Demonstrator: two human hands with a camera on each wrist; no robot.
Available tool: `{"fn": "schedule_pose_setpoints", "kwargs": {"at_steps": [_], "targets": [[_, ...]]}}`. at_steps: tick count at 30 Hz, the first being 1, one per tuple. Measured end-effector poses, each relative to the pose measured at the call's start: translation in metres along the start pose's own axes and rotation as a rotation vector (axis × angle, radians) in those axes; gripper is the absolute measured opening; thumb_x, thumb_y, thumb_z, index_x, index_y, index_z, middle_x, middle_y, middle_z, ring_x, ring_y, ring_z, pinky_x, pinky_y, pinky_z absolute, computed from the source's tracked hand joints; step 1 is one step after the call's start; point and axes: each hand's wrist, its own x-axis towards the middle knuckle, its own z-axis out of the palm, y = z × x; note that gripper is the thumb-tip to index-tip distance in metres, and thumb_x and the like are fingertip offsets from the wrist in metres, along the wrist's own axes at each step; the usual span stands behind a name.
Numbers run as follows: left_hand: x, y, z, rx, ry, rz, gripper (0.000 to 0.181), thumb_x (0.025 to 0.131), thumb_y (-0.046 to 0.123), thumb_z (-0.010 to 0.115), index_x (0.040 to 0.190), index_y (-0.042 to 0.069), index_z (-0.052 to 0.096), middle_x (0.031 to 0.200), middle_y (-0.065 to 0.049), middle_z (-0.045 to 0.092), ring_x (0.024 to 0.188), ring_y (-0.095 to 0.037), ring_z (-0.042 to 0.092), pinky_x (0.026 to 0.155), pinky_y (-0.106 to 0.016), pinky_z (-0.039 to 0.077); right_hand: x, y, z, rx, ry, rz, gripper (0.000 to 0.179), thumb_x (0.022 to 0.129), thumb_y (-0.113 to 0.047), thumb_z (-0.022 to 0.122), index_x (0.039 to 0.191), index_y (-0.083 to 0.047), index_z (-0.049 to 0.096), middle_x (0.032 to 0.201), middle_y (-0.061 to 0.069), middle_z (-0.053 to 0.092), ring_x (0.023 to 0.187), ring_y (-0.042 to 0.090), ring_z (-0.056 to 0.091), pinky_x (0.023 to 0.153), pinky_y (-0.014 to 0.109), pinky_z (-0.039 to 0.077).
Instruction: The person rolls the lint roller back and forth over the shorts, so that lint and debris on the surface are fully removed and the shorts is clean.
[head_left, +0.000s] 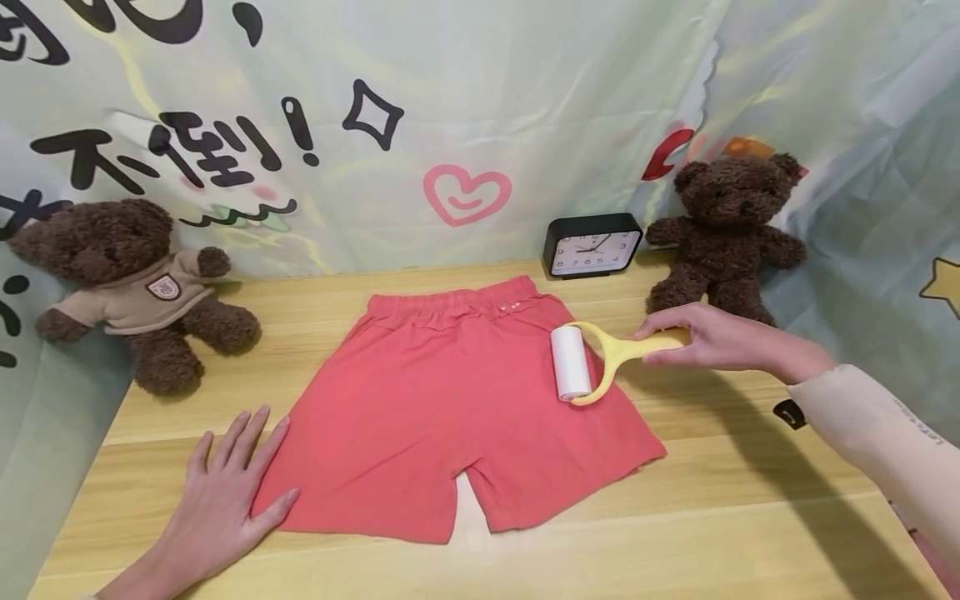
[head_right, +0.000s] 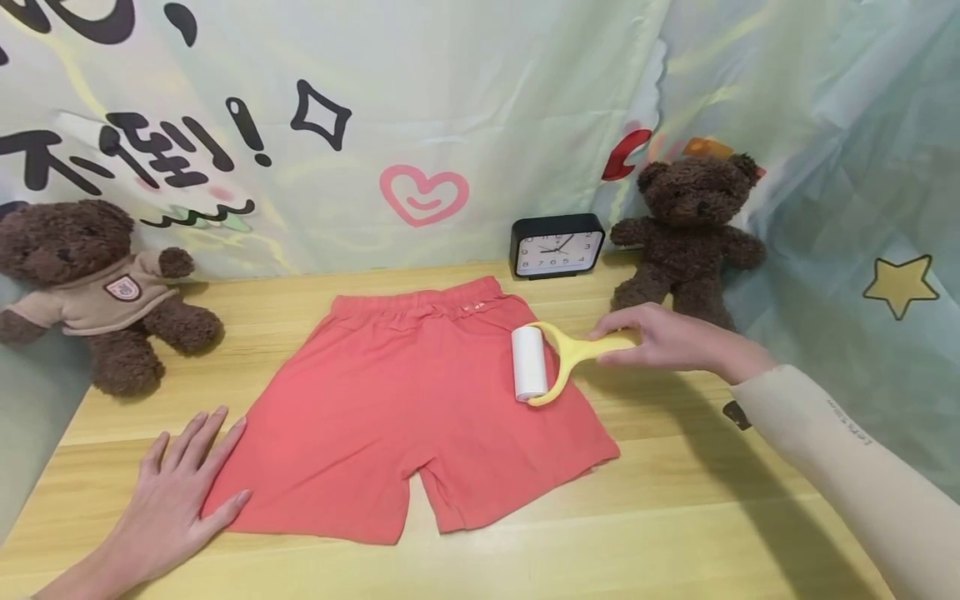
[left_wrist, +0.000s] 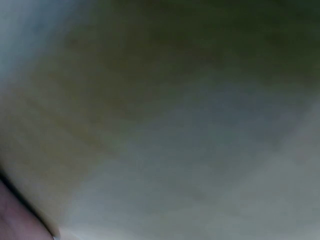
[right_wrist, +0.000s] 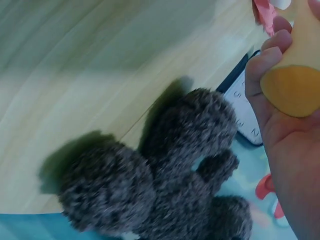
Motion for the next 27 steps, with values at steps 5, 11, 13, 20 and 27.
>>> {"fn": "schedule_pose_setpoints", "kwargs": {"at_steps": [5, 11, 13, 20, 27], "targets": [[-0.003, 0.0, 0.0, 0.002, -0.009, -0.014, 0.093, 0.097, 0.057, 0.073, 0.173, 0.017, 0.035, 0.176, -0.018, 0.028, 0.16, -0.043, 0.024, 0.115, -0.081, 0.014, -0.01, 0.006, -0.004, -0.01, 0.032, 0.04, 0.024, 0.095, -0.016, 0.088, 0.117, -0.024, 0.083, 0.098, -0.009, 0.074, 0.062, 0.005, 0.044, 0.056, 0.027, 0.044], [-0.006, -0.001, 0.002, 0.008, -0.013, -0.017, 0.094, 0.097, 0.057, 0.073, 0.173, 0.018, 0.035, 0.176, -0.018, 0.028, 0.16, -0.042, 0.023, 0.112, -0.082, 0.017, -0.024, 0.011, -0.006, -0.032, 0.079, 0.057, 0.025, 0.093, -0.014, 0.089, 0.115, -0.024, 0.083, 0.092, -0.009, 0.071, 0.063, 0.005, 0.044, 0.057, 0.027, 0.042], [-0.005, 0.0, 0.001, 0.006, -0.007, -0.01, 0.093, 0.097, 0.057, 0.073, 0.172, 0.017, 0.036, 0.175, -0.018, 0.029, 0.16, -0.042, 0.023, 0.112, -0.081, 0.018, -0.03, 0.013, -0.008, -0.044, 0.101, 0.06, 0.026, 0.092, -0.012, 0.09, 0.115, -0.022, 0.084, 0.1, -0.007, 0.075, 0.07, 0.005, 0.052, 0.061, 0.027, 0.046], [-0.001, 0.0, 0.001, -0.003, 0.004, -0.004, 0.092, 0.097, 0.057, 0.073, 0.172, 0.017, 0.037, 0.175, -0.018, 0.03, 0.16, -0.042, 0.024, 0.113, -0.081, 0.017, -0.056, 0.025, -0.014, -0.055, 0.126, 0.092, 0.029, 0.093, -0.009, 0.088, 0.118, -0.021, 0.083, 0.103, -0.006, 0.075, 0.075, 0.006, 0.058, 0.063, 0.027, 0.048], [0.0, -0.005, -0.002, -0.025, -0.042, 0.001, 0.094, 0.097, 0.053, 0.076, 0.174, 0.021, 0.032, 0.177, -0.017, 0.026, 0.163, -0.039, 0.019, 0.121, -0.076, 0.008, -0.076, 0.031, -0.013, -0.013, 0.158, 0.134, 0.029, 0.097, -0.006, 0.083, 0.121, -0.022, 0.08, 0.094, -0.004, 0.071, 0.065, 0.013, 0.048, 0.055, 0.031, 0.041]]}}
